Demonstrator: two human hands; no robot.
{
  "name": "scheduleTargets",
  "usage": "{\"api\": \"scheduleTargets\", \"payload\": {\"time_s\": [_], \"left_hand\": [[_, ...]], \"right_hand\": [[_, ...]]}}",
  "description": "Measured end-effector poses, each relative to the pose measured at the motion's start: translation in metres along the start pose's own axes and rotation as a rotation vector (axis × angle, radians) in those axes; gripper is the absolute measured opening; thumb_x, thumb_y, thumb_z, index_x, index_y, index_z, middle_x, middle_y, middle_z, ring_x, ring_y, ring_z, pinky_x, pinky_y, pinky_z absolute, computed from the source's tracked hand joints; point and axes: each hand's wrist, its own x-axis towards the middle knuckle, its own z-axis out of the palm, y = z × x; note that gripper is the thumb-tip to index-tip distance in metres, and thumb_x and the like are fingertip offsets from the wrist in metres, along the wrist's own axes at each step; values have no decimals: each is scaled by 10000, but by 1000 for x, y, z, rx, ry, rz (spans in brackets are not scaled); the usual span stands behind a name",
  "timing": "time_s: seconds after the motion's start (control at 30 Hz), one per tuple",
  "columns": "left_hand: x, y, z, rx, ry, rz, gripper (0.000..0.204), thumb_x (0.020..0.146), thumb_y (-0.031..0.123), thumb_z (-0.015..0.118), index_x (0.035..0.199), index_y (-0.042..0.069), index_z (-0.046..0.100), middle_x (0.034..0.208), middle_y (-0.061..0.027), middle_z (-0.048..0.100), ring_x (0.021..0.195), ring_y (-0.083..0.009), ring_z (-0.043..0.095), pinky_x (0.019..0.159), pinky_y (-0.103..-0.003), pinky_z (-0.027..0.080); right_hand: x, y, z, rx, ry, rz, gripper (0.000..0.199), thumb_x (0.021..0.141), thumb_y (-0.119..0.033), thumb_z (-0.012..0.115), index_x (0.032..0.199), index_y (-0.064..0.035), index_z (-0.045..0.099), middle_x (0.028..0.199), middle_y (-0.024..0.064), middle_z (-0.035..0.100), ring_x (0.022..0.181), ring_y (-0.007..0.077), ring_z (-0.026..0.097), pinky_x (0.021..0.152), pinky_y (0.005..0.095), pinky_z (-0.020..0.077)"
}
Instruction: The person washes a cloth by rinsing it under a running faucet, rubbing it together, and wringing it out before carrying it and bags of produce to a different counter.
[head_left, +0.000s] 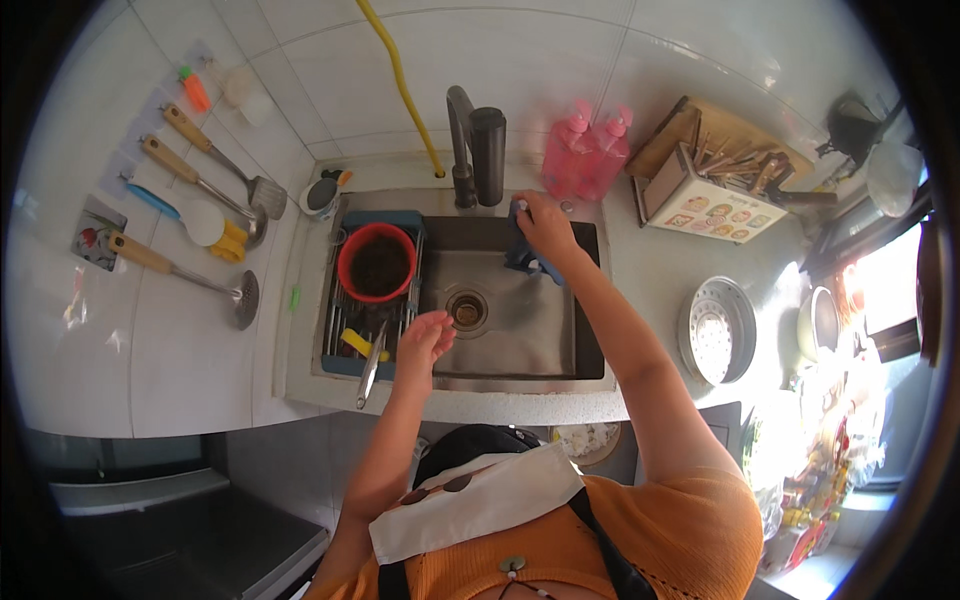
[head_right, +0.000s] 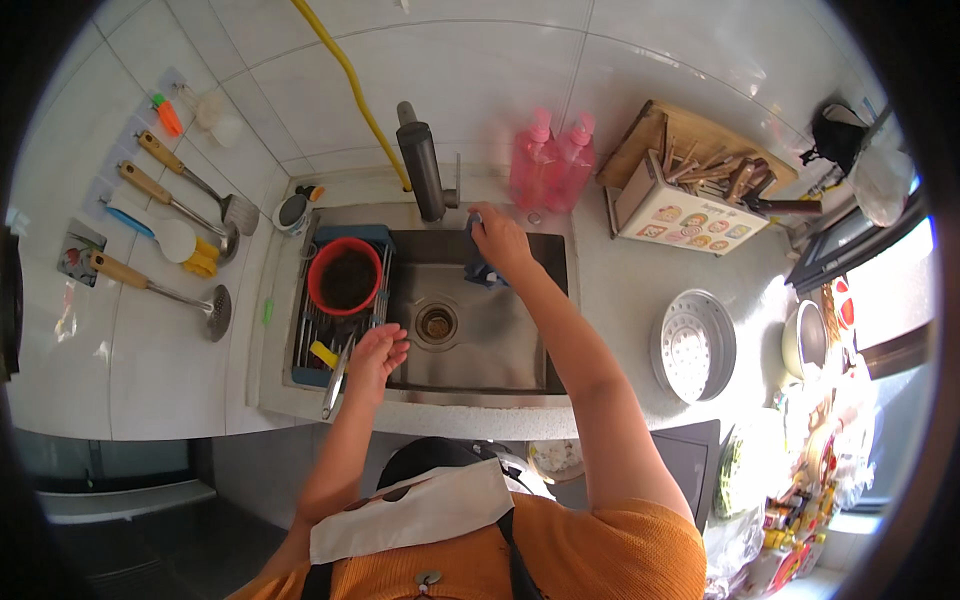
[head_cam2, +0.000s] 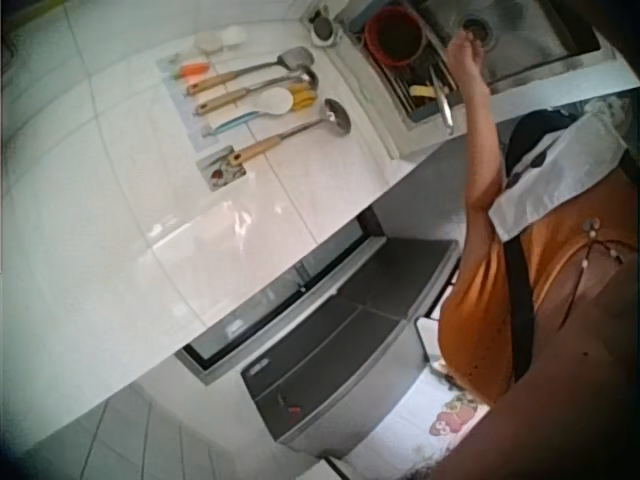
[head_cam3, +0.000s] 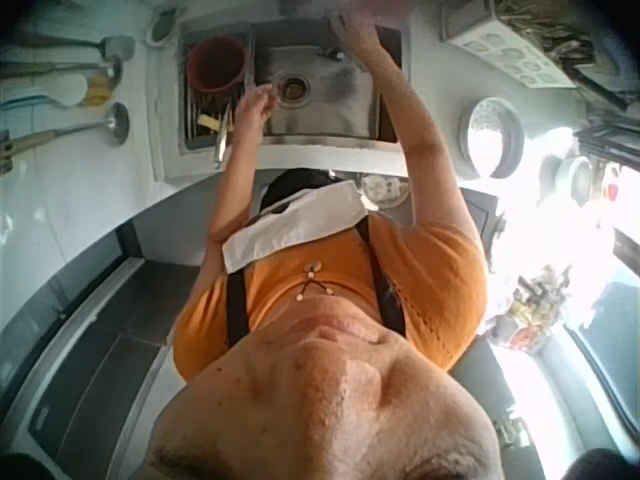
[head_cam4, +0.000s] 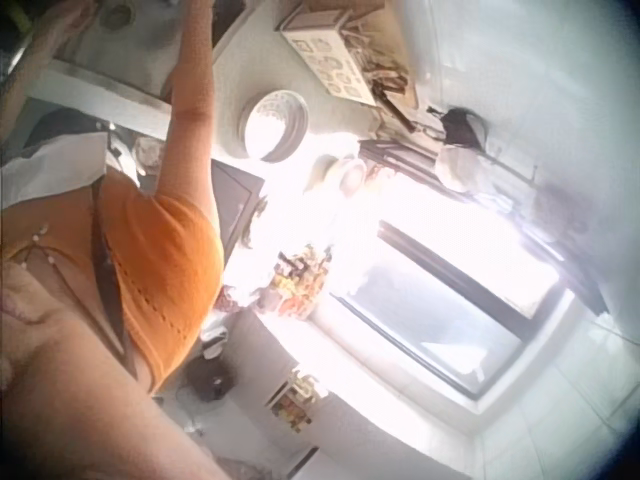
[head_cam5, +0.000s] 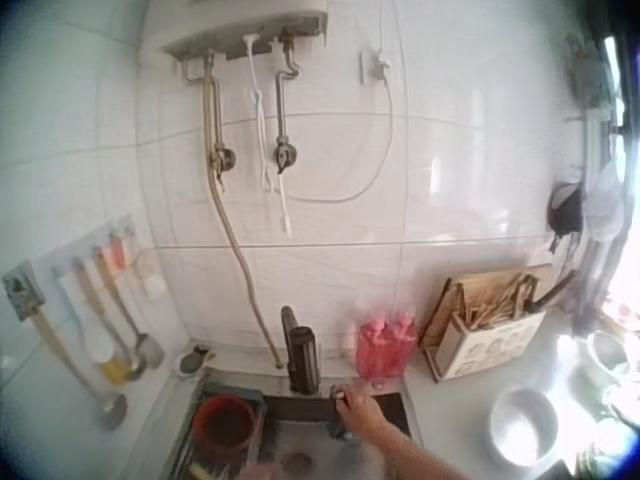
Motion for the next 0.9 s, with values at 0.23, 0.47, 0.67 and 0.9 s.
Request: {"api": "scheduleTargets", "payload": {"time_s": [0.23,0.47,0.67,0.9], "left_hand": [[-16,-16,-18,-43,202,21,195,847,125,464,1023,59,520,966,-54,568,830,-139,550,739,-268,445],[-38,-24,-27,-61,294,24,207,842,122,465,1027,48,520,972,-66,565,837,-148,550,737,-268,440],[-52,-28,-28,-79,293,30,207,843,137,478,1026,51,524,981,-72,565,854,-156,548,756,-274,434],[-43,-28,-30,-61,199,20,227,840,157,479,1031,40,516,982,-71,561,860,-154,542,756,-272,431]], "right_hand": [[82,37,48,-719,-378,-89,536,779,-98,471,1270,-227,301,878,107,550,741,286,600,585,378,487],[98,37,64,-777,-468,-22,375,783,-128,491,1147,-131,396,855,123,584,778,287,606,602,370,494],[76,43,54,-568,-338,42,384,753,-176,556,1093,-71,411,875,152,581,782,310,598,629,398,489],[29,35,44,-319,-444,-74,452,676,-264,647,1057,-63,511,919,168,556,869,313,553,731,393,454]]}}
